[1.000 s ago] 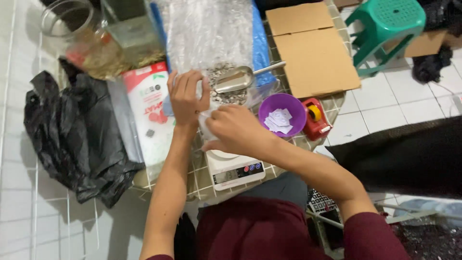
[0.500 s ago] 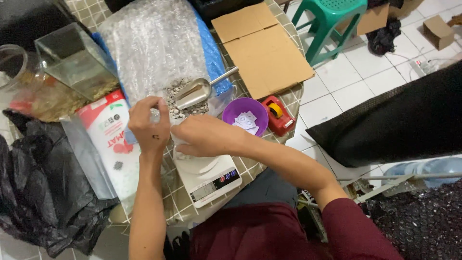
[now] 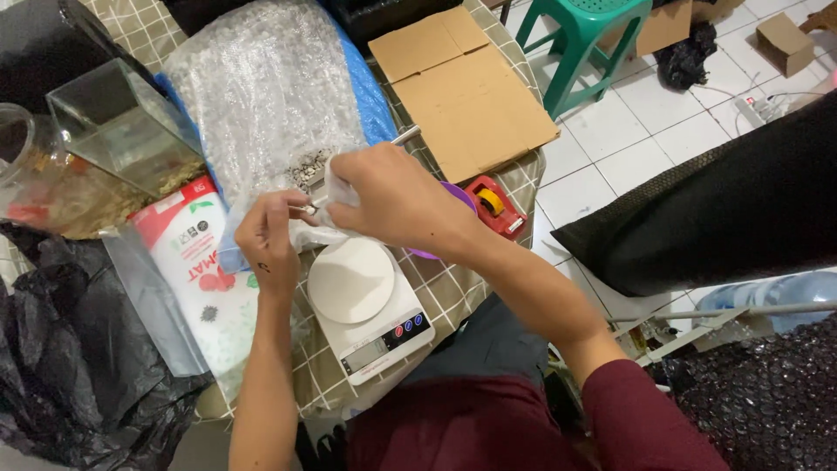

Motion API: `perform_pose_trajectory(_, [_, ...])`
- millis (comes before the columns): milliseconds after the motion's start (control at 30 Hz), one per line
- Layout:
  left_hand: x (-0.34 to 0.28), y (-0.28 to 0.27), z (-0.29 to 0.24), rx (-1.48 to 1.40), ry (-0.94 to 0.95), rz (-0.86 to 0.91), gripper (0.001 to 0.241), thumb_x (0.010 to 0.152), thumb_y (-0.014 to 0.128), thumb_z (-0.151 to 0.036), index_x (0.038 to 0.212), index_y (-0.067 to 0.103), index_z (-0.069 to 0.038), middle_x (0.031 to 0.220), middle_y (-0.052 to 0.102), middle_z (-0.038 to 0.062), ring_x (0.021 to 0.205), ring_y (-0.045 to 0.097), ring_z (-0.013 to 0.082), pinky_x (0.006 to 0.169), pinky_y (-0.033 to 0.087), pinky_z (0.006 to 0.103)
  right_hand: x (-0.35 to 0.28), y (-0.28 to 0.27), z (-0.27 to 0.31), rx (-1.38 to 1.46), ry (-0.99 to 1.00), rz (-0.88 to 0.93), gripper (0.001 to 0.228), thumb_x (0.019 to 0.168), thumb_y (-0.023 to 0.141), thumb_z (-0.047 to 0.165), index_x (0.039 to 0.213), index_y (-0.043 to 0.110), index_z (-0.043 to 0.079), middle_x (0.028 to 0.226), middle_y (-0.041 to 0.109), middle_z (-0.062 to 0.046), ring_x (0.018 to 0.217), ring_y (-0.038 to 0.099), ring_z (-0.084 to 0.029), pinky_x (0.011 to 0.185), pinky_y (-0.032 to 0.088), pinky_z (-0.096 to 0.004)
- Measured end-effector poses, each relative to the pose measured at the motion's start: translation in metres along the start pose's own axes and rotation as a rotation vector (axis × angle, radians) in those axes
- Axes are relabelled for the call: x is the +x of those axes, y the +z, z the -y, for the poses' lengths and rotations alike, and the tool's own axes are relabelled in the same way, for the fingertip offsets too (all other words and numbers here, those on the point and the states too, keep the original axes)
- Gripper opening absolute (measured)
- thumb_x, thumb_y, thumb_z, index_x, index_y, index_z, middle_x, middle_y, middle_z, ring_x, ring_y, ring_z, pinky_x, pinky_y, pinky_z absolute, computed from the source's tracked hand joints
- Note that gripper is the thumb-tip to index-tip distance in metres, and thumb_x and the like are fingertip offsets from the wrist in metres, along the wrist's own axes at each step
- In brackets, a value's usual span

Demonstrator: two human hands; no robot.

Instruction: The person scoops white stones from a larger bag into smaller plastic bags, weighs each small bag on a digital scale, and adjusts the amount of stones until the desired weight is reached.

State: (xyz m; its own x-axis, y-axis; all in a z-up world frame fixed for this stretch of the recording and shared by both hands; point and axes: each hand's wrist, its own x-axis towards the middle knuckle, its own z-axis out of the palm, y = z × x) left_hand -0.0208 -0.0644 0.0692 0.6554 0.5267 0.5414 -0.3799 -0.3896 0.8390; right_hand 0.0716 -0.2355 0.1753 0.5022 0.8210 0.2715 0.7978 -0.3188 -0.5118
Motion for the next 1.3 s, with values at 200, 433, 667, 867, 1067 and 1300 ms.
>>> perform_pose_trajectory(200, [-0.012,-0.006,0.060,0.138,0.119,0.044,0.070,0.114,0.020,-0.048,0.089,0.073,-0.008,0.081,0.070,0.010,0.080,0.066,0.0234,0.093,0.044,0.0327,0.014,0.009,0.018,0.094,0.144,-0.123,0.036,0.079,0.076,0.038,0.086,0.066,0.003,0.073,0.069,-0.020,0.076,0.072,-0.047,0.062,0.056,-0.052])
perform_pose_trajectory(433, [-0.014,-0.001,0.077,-0.486,-0.433,-0.035,0.066,0.100,0.017,-0.070,0.110,0.067,-0.027,0.107,0.069,-0.012,0.099,0.061,0.0036,0.098,0.041,0.0277,0.023,0.024,0.045,0.317,0.149,-0.094,0.051,0.078,0.073,0.046,0.097,0.066,-0.001,0.092,0.072,-0.029,0.093,0.071,-0.053,0.074,0.056,-0.060])
perform_pose_trajectory(667, [0.009,0.000,0.024,-0.621,-0.840,-0.319,0.069,0.081,0.038,-0.085,0.090,0.059,-0.020,0.069,0.062,-0.005,0.043,0.058,0.0129,0.023,0.036,0.0231,0.045,0.039,-0.024,0.481,-0.116,-0.154,0.013,0.090,0.074,0.024,0.092,0.076,0.011,0.085,0.076,-0.012,0.089,0.076,-0.031,0.079,0.057,-0.041])
perform_pose_trajectory(867, [0.017,-0.020,0.052,-0.776,-0.727,-0.433,0.059,0.074,0.052,-0.081,0.091,0.063,-0.025,0.057,0.048,-0.002,0.033,0.041,0.0140,0.025,0.018,0.0281,0.053,-0.008,-0.092,-0.196,0.091,0.206,0.028,0.090,0.078,0.015,0.115,0.075,0.002,0.117,0.074,-0.017,0.112,0.067,-0.035,0.091,0.054,-0.052])
perform_pose_trajectory(1067, [0.011,-0.021,0.075,-0.907,-0.437,-0.515,0.044,0.100,0.057,-0.045,0.127,0.066,-0.011,0.115,0.072,0.006,0.116,0.065,0.0191,0.109,0.047,0.0364,0.056,0.022,-0.122,-0.326,0.258,0.391,0.025,0.091,0.077,0.019,0.113,0.076,0.006,0.105,0.076,-0.015,0.086,0.070,-0.034,0.071,0.057,-0.050])
perform_pose_trajectory(1300, [0.000,-0.019,0.103,-0.818,-0.433,-0.461,0.058,0.105,0.048,-0.035,0.155,0.038,-0.007,0.159,0.041,0.004,0.148,0.035,0.0151,0.127,0.025,0.0334,0.019,-0.017,-0.086,-0.355,0.150,0.051,0.019,0.103,0.066,0.012,0.098,0.083,0.016,0.087,0.073,-0.002,0.076,0.063,-0.019,0.060,0.049,-0.035])
